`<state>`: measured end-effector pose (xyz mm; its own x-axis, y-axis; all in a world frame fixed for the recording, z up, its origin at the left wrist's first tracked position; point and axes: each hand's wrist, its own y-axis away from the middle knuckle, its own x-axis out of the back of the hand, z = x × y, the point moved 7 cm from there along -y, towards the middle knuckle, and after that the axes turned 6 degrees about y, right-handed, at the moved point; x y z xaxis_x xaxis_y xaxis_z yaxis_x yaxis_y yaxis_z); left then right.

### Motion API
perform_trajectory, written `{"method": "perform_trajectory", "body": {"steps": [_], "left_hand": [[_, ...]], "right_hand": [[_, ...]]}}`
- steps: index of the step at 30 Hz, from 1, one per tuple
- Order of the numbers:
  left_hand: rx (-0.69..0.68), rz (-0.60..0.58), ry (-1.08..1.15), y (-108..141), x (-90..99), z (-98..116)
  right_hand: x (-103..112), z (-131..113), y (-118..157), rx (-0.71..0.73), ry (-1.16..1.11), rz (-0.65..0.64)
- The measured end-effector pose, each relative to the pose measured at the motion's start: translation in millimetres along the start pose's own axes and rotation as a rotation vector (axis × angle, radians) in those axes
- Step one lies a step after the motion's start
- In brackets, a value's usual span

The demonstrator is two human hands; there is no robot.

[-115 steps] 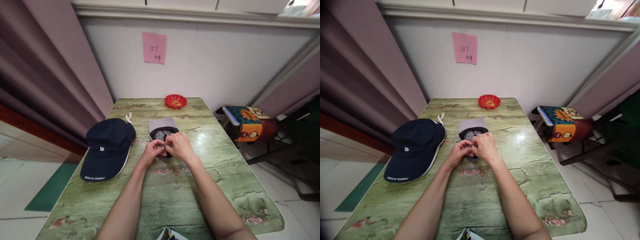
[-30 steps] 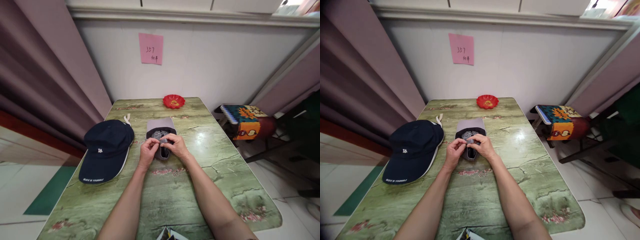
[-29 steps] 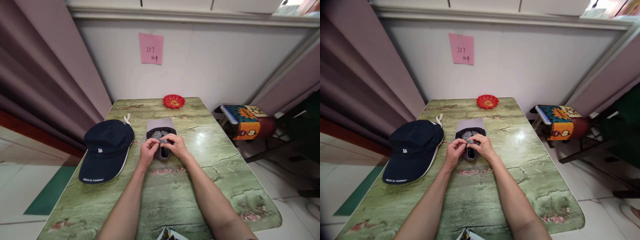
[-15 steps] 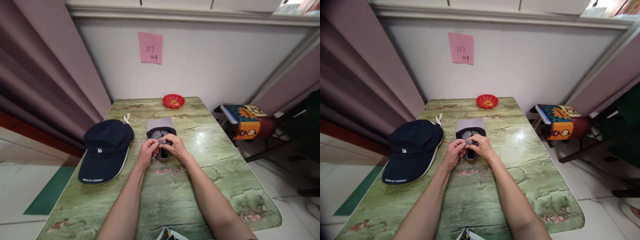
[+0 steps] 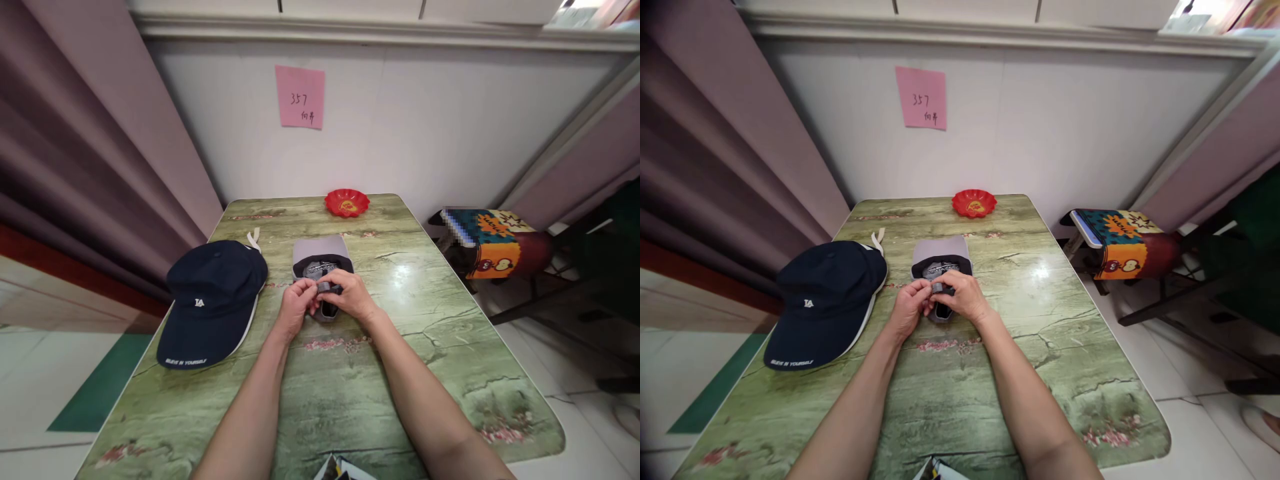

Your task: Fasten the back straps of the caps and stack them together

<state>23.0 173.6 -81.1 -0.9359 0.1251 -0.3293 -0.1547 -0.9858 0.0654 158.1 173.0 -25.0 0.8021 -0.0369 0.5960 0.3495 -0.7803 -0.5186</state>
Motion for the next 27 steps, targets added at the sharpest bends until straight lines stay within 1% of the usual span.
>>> {"method": "perform_trajectory", "body": {"steps": [4, 10, 14, 22, 25, 27], "left_hand": [[-0.049, -0.016, -0.121, -1.0, -1.6, 4.7], [-0.136, -0.002, -0.257, -0.1, -0.1, 9.8], [-0.200, 0.065, -0.344, 2.9, 4.2, 14.0], [-0.299, 0.218, -0.404, 4.2, 11.7, 22.7], [-0.319, 0.244, -0.434, 3.9, 12.9, 22.9], [-0.302, 0.229, -0.414, 3.5, 12.4, 19.1]], "right_hand": [[-1.0, 2.5, 1.5, -0.004, 0.067, 0.006], [-1.1, 3.1, 1.2, -0.011, 0.078, 0.002], [-1.0, 1.5, 0.6, -0.011, 0.084, 0.001], [-2.8, 4.1, 1.0, -0.032, 0.055, -0.002], [-2.7, 4.8, 0.4, -0.043, 0.074, 0.007], [-3.2, 5.5, 0.8, -0.063, 0.097, 0.022]]}}
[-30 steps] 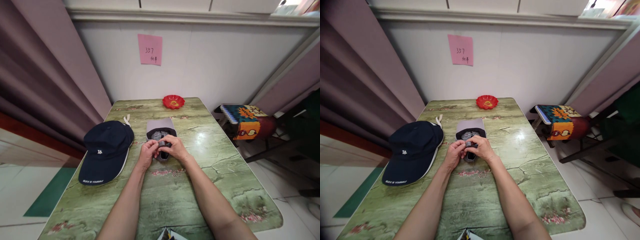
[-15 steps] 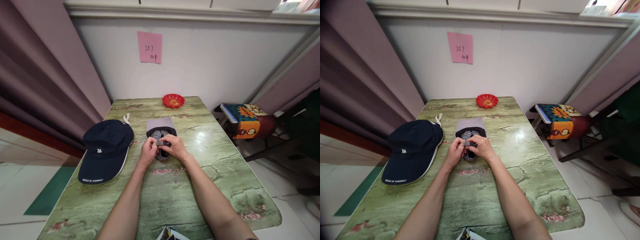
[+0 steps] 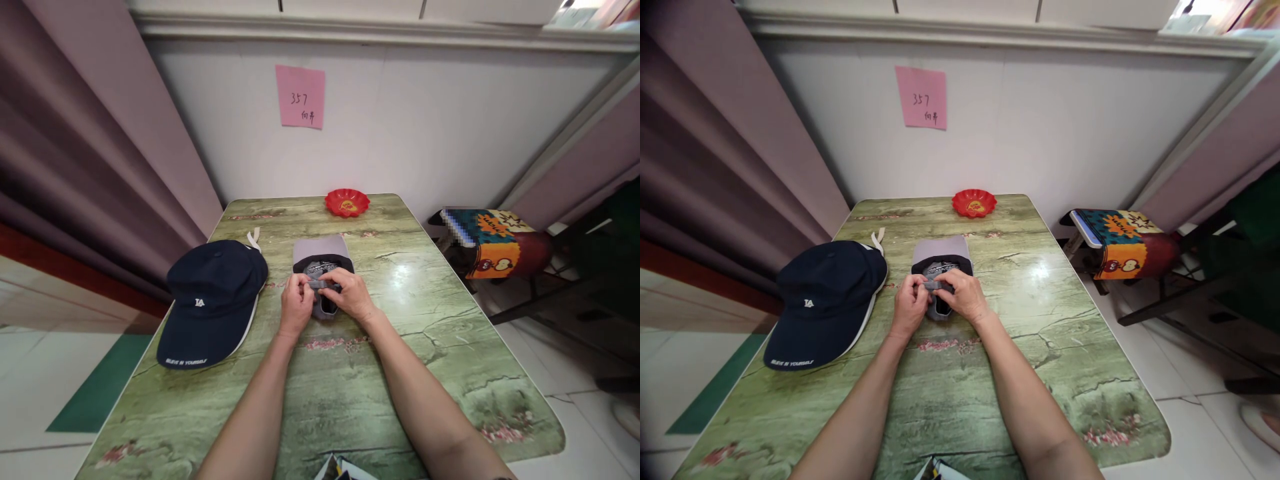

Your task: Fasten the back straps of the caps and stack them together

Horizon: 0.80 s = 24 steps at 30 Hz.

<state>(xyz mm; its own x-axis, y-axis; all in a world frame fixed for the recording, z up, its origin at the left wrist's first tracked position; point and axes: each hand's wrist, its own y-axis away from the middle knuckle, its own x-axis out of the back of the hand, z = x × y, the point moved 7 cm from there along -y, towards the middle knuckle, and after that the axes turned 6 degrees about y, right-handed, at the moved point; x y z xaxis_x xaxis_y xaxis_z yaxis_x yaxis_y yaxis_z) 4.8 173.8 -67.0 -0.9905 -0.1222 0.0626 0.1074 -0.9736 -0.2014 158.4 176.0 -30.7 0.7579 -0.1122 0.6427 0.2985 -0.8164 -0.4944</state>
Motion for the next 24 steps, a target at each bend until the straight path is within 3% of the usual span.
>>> {"method": "perform_trajectory", "body": {"steps": [6, 11, 16, 24], "left_hand": [[0.026, -0.116, 0.072, -4.1, -13.0, -12.6], [-0.048, -0.018, 0.034, -27.5, -15.4, -11.5], [-0.005, -0.003, 0.053, -39.4, -17.6, -16.3], [0.030, -0.081, 0.174, -38.3, -20.3, -17.8]], "right_hand": [[-15.8, 8.3, 5.5, -0.106, 0.120, 0.033], [-27.6, 28.7, -4.0, -0.195, 0.130, 0.108], [-31.0, 52.1, -18.1, -0.291, -0.022, 0.119], [-29.6, 53.2, -18.7, -0.243, -0.130, 0.158]]}}
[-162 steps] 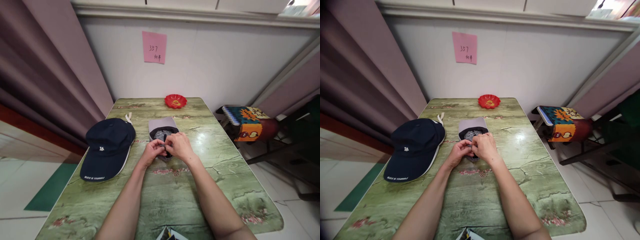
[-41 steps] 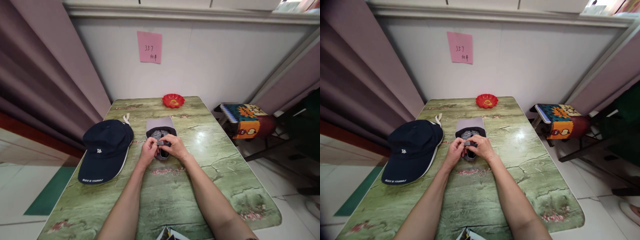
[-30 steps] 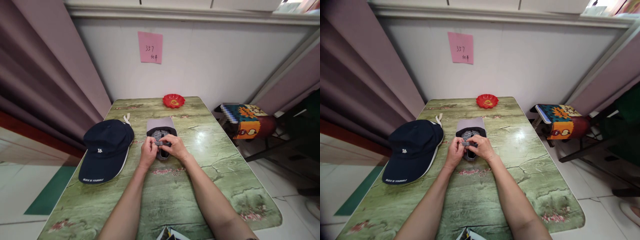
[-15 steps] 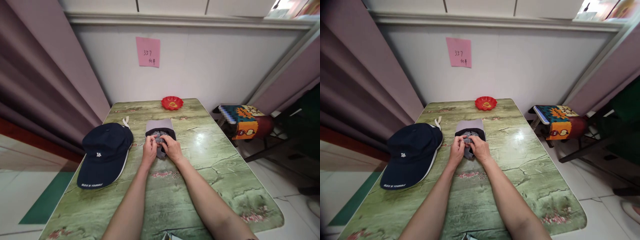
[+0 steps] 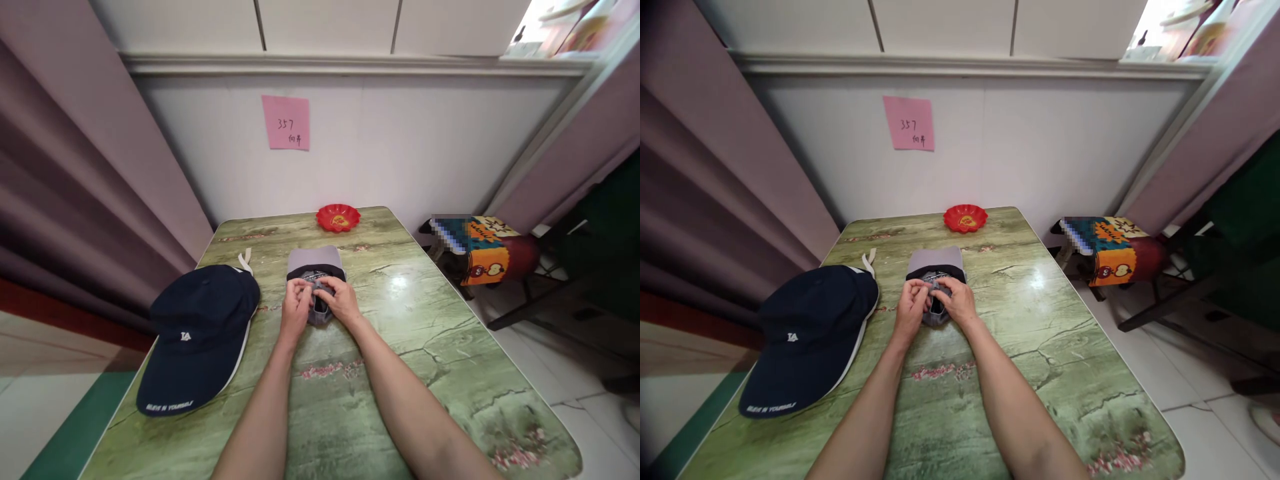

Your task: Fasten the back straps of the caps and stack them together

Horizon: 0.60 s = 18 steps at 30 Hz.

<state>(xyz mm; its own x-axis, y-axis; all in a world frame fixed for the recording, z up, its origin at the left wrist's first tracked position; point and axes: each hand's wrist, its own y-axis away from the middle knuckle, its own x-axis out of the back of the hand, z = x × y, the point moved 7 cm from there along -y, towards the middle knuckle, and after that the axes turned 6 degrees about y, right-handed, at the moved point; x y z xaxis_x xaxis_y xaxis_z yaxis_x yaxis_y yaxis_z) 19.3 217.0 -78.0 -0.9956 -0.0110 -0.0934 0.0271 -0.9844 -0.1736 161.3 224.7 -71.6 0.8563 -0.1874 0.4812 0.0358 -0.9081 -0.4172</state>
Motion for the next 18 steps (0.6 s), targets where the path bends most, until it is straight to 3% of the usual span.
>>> {"method": "perform_trajectory", "body": {"steps": [7, 18], "left_hand": [[0.046, -0.018, -0.065, -1.0, 4.7, -3.5], [0.089, -0.024, 0.097, 1.1, -0.2, -1.0]], "right_hand": [[3.9, -5.4, 1.6, 0.041, -0.026, 0.000], [0.8, -14.6, 3.1, 0.095, -0.004, -0.088]]}}
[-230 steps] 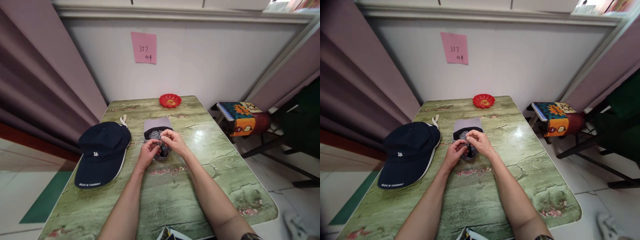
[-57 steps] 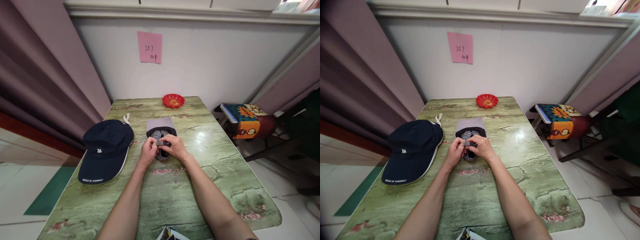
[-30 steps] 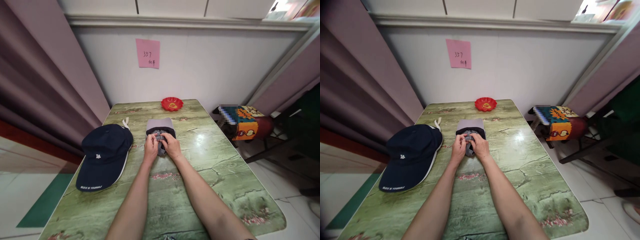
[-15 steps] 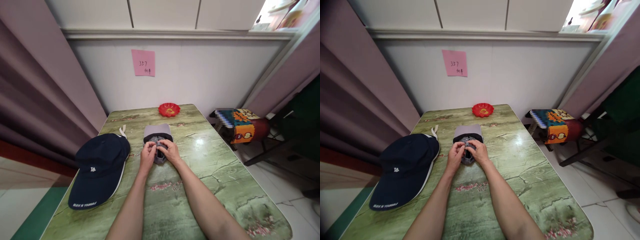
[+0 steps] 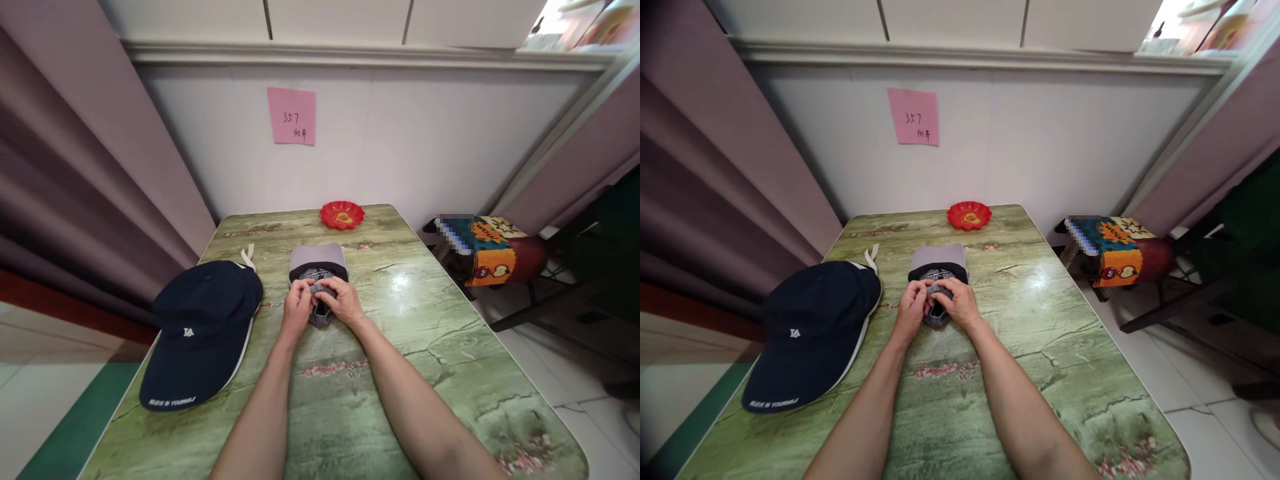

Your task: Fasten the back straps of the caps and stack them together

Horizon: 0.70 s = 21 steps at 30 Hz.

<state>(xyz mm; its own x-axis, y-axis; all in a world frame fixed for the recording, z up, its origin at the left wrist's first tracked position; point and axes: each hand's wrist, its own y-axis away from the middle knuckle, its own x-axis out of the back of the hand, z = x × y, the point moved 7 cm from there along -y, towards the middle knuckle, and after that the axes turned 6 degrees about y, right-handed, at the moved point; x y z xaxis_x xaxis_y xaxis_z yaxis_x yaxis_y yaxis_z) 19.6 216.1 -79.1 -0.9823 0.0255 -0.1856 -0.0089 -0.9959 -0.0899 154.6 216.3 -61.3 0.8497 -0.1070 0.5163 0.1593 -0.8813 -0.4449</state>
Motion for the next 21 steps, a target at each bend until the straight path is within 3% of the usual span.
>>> {"method": "perform_trajectory", "body": {"steps": [12, 17, 21], "left_hand": [[-0.062, 0.013, 0.026, -0.2, 5.6, 4.1], [-0.051, -0.079, -0.013, 2.3, 2.9, 4.1], [-0.119, -0.148, -0.126, 3.4, 0.4, 7.1]], "right_hand": [[3.2, 7.8, 1.3, -0.056, -0.081, 0.072], [2.3, 6.9, 0.9, -0.058, -0.136, 0.042], [0.9, 8.0, 2.6, -0.095, -0.232, 0.009]]}}
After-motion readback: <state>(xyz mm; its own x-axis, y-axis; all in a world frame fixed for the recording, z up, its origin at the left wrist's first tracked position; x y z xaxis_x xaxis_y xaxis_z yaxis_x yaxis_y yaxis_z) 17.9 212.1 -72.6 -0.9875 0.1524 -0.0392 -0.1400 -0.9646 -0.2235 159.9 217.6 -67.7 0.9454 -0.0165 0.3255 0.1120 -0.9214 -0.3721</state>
